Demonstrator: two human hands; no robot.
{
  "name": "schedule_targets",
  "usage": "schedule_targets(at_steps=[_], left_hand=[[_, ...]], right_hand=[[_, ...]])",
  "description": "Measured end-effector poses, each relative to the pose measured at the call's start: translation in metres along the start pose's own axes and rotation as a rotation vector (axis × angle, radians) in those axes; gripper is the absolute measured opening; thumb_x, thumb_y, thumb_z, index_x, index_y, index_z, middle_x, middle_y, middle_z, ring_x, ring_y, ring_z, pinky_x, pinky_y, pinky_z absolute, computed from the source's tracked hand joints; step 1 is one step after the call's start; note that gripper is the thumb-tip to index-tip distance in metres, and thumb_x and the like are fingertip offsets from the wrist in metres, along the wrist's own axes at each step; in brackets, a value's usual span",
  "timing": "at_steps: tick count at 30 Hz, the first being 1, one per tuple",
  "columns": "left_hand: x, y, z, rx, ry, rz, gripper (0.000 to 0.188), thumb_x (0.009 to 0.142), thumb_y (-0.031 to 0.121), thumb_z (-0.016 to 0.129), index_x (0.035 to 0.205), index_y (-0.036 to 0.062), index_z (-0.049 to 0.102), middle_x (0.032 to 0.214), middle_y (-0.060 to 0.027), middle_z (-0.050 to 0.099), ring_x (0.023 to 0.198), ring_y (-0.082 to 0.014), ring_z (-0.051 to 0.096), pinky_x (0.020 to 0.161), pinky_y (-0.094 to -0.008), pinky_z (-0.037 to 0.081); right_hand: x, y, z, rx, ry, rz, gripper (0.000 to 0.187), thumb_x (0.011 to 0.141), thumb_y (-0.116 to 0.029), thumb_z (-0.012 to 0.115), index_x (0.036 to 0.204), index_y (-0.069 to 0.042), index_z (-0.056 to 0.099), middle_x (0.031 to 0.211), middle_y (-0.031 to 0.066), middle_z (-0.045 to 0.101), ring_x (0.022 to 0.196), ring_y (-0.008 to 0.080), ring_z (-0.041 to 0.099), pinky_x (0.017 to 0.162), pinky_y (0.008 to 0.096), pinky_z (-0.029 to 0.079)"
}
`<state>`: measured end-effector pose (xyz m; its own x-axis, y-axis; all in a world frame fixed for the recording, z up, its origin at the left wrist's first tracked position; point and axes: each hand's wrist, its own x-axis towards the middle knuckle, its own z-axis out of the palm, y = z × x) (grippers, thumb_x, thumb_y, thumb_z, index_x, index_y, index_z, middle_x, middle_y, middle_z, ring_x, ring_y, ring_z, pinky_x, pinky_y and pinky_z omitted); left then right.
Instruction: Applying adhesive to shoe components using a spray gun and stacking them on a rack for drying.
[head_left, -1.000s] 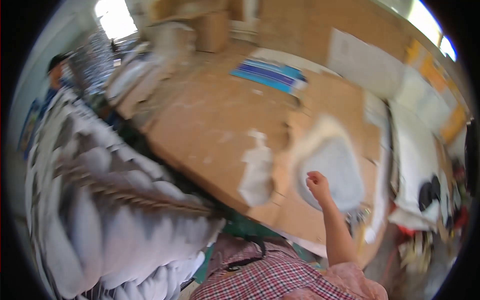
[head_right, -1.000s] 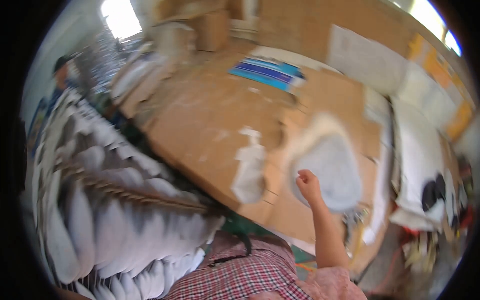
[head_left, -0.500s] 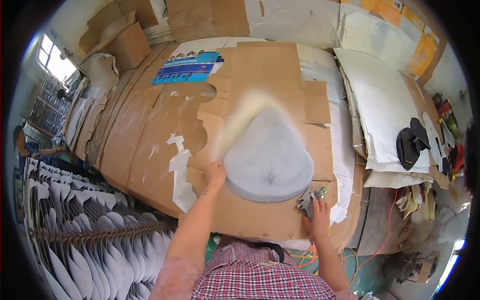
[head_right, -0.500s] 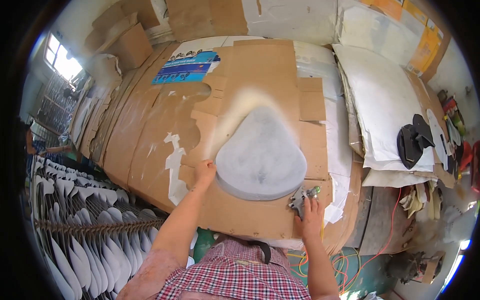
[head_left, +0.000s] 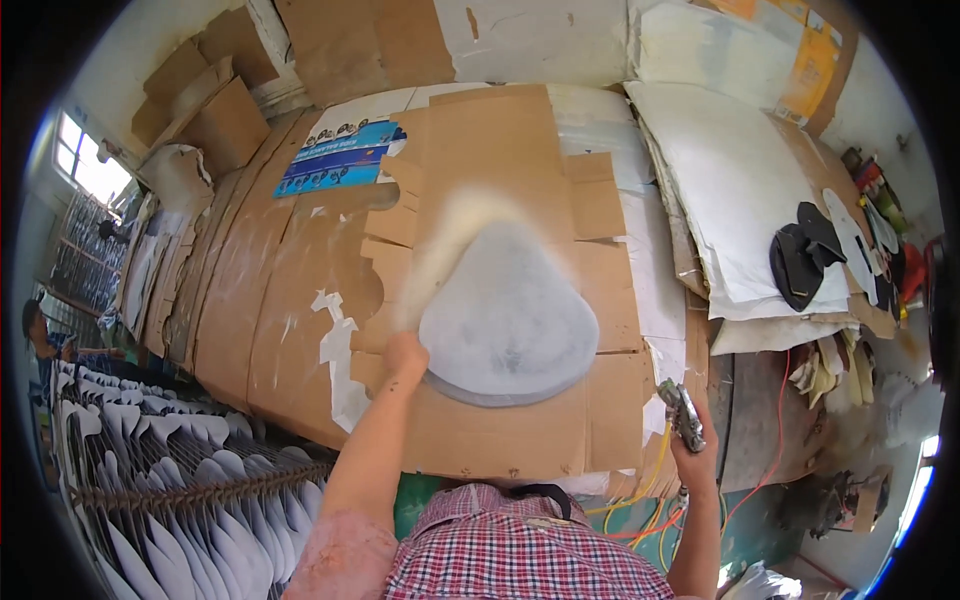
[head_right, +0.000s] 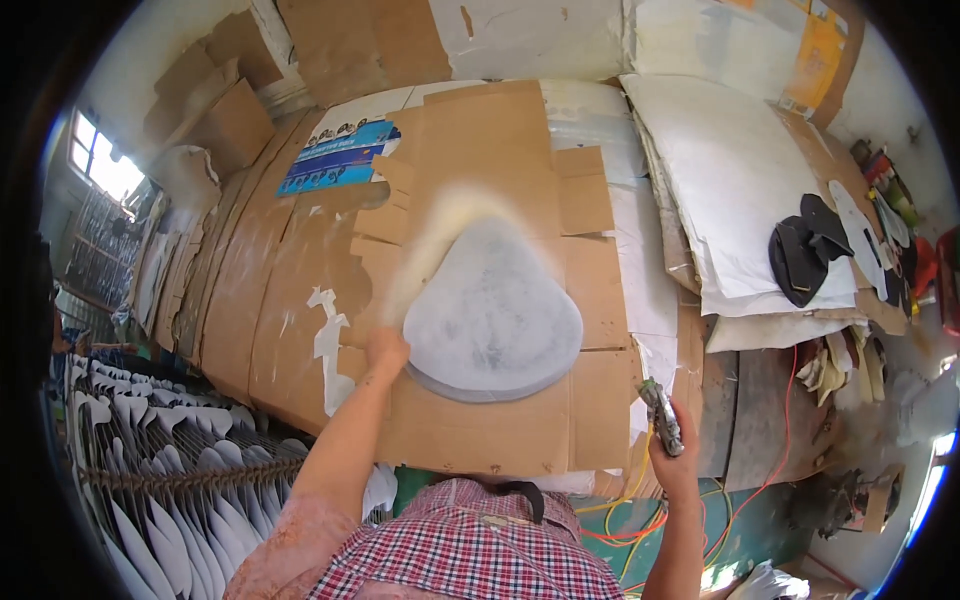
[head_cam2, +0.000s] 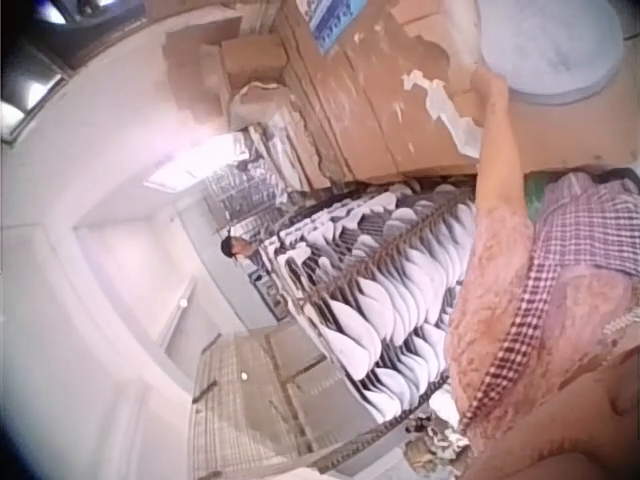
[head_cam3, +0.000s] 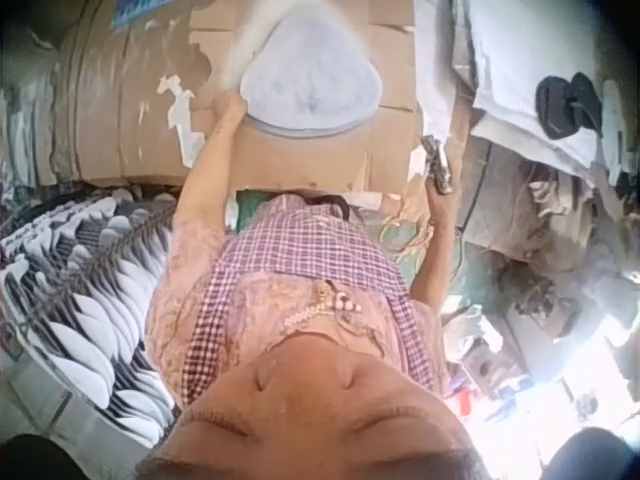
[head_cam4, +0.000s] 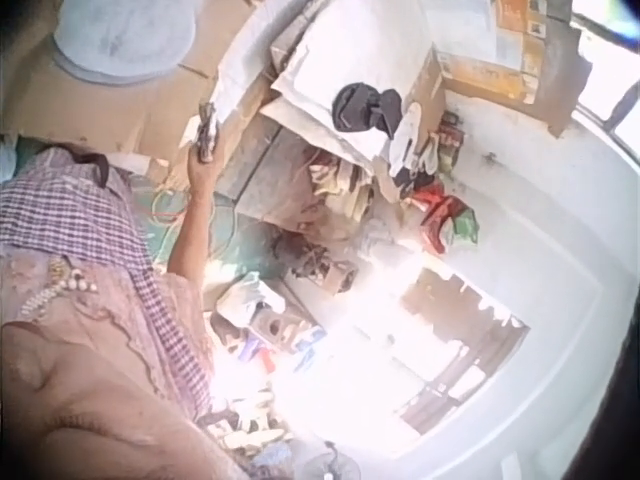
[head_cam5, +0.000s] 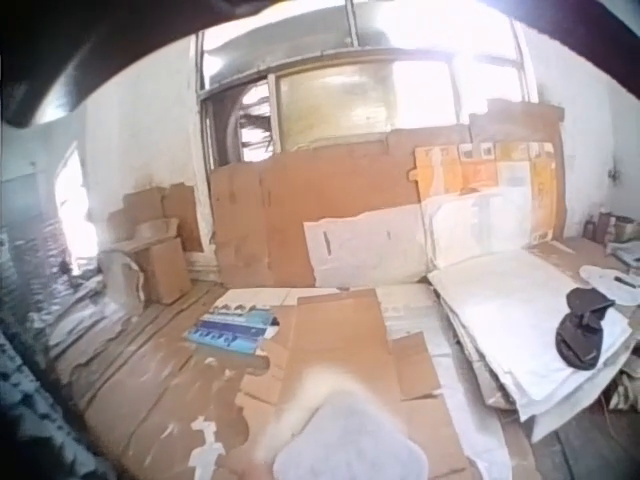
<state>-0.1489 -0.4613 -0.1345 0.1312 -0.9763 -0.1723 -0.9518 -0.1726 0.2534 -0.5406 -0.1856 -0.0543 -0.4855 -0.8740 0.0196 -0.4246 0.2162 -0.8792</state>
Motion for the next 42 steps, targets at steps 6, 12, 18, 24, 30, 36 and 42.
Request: schedule_targets(at_steps=[6,12,18,24,30,36,42], left_hand=[[0.009,0.033,-0.024,-0.069,-0.094,0.076,0.015,0.075,0.010,0.060,0.087,0.0017,0.063,0.099,-0.0166,0.063,0.088,-0.0330,0.061,0.077,-0.0402,0.051],[0.035,0.069,-0.036,-1.668,-0.554,-0.306,0.029,0.079,0.002,0.053,0.109,-0.0008,0.052,0.102,-0.0134,0.058,0.090,-0.0272,0.059,0.074,-0.0440,0.052],[0.053,0.170,-0.147,-2.231,-0.680,0.092,0.019,0.084,-0.005,0.049,0.103,-0.0081,0.050,0.101,-0.0169,0.057,0.090,-0.0277,0.059,0.080,-0.0376,0.054],[0.040,0.143,-0.268,-2.489,-0.783,0.619,0.018,0.084,-0.006,0.047,0.101,-0.0097,0.050,0.101,-0.0195,0.058,0.092,-0.0287,0.059,0.078,-0.0380,0.054],[0.019,0.028,-0.310,-2.360,-0.356,0.873,0.024,0.086,-0.003,0.040,0.107,-0.0112,0.050,0.109,-0.0220,0.057,0.101,-0.0331,0.056,0.082,-0.0379,0.052],[-0.044,-0.033,-0.303,-1.721,0.519,0.244,0.035,0.090,0.014,0.040,0.116,-0.0075,0.053,0.115,-0.0163,0.058,0.100,-0.0259,0.059,0.085,-0.0358,0.049],[-0.087,-0.133,-0.269,-1.705,0.542,0.247,0.038,0.091,0.019,0.038,0.117,-0.0037,0.053,0.116,-0.0152,0.058,0.103,-0.0272,0.058,0.090,-0.0369,0.047]], right_hand=[[-0.047,-0.050,-0.007,0.038,-0.030,0.031,0.051,0.071,0.006,0.055,0.121,-0.002,0.049,0.103,0.0083,0.058,0.092,0.0157,0.056,0.082,0.0275,0.044],[-0.081,-0.095,-0.012,0.445,-0.102,0.143,0.056,0.077,-0.002,0.062,0.129,-0.003,0.042,0.095,0.0071,0.059,0.087,0.0117,0.056,0.074,0.0250,0.045],[-0.098,-0.132,-0.028,0.420,-0.204,0.244,0.057,0.082,-0.014,0.066,0.131,-0.002,0.040,0.089,0.0053,0.060,0.079,0.0105,0.056,0.064,0.0232,0.045],[-0.110,-0.153,-0.030,0.499,-0.236,0.172,0.056,0.080,-0.008,0.066,0.130,-0.001,0.041,0.092,0.0067,0.061,0.078,0.0131,0.058,0.066,0.0275,0.048],[-0.122,-0.183,-0.029,0.443,-0.294,0.152,0.055,0.078,0.002,0.064,0.128,0.000,0.042,0.089,0.0086,0.060,0.073,0.0140,0.059,0.064,0.0282,0.049],[-0.138,-0.186,-0.052,0.267,-0.144,0.252,0.056,0.076,-0.004,0.068,0.126,0.002,0.044,0.084,0.0062,0.059,0.071,0.0123,0.058,0.064,0.0253,0.048],[-0.146,-0.191,-0.017,0.477,-0.381,0.141,0.058,0.074,0.001,0.068,0.127,0.001,0.044,0.083,0.0063,0.061,0.075,0.0119,0.058,0.066,0.0269,0.048]])
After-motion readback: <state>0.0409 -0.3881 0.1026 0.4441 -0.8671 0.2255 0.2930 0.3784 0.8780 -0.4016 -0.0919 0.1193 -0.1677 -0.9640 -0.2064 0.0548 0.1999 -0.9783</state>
